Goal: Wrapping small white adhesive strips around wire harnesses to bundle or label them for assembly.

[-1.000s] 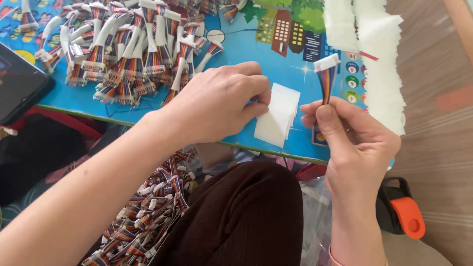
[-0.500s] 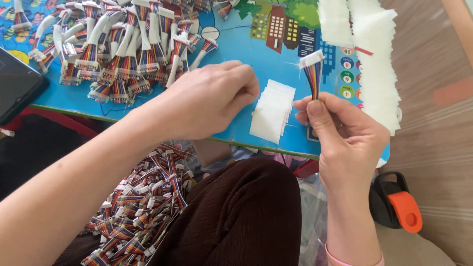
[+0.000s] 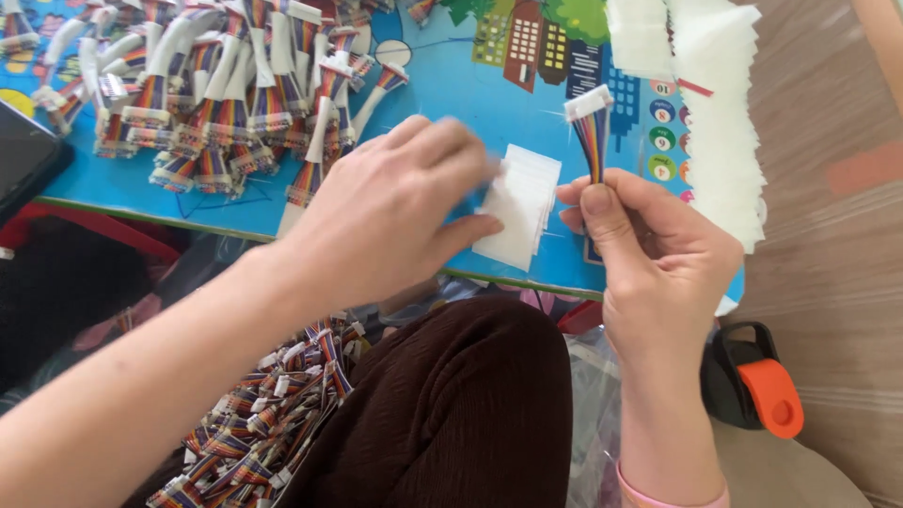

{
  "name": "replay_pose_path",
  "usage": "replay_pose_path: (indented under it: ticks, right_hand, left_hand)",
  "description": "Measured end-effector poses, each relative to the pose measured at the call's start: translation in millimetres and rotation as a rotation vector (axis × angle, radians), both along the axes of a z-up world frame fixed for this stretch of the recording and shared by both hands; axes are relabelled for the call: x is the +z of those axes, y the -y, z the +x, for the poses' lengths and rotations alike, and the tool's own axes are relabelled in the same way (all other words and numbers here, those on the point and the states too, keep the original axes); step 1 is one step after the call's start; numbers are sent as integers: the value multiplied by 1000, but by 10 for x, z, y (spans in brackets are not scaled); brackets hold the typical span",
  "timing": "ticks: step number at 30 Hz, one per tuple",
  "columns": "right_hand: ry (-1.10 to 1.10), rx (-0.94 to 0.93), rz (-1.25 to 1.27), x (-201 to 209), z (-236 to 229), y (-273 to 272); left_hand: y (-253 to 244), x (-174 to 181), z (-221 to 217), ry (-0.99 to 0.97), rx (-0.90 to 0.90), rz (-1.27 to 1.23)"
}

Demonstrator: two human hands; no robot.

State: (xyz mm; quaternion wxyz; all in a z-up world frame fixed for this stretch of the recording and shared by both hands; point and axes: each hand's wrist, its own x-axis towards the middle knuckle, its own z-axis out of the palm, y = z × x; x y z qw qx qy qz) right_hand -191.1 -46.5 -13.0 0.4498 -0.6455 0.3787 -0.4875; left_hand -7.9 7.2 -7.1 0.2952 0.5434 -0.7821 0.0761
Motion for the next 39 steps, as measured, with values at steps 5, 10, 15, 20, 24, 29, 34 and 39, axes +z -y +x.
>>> replay_pose_path:
  ticks: [5,10,15,20,24,29,34,39]
  right_hand:
    - [-16,-19,6,51,20,-22]
    - [37,34,-18,-5,-83,-19]
    - [461,503,475,-15,-118,-422]
    - [597,563,562,-116,-95,-695]
    - [655,512,571,-151,-68,-790]
    - [339,234,432,-272,13,-980]
    - [61,187,310,-94,102,-1125]
    - [74,267,291,-30,104,-1145]
  left_hand:
    - [-217,-23,-250,19,-162,-195]
    - [-627,254,-393,-333,-357,-102]
    - [-800,218,-239,-714,6,291]
    - [-932,228,-181,-760,100,354]
    - [-1072,89,-152,-968,64,365]
    - [-1107,123,-197,-1068,23,416]
    - [-1026,189,-217,-962,76,378]
    - [-1006,206,-195,-866,142,313]
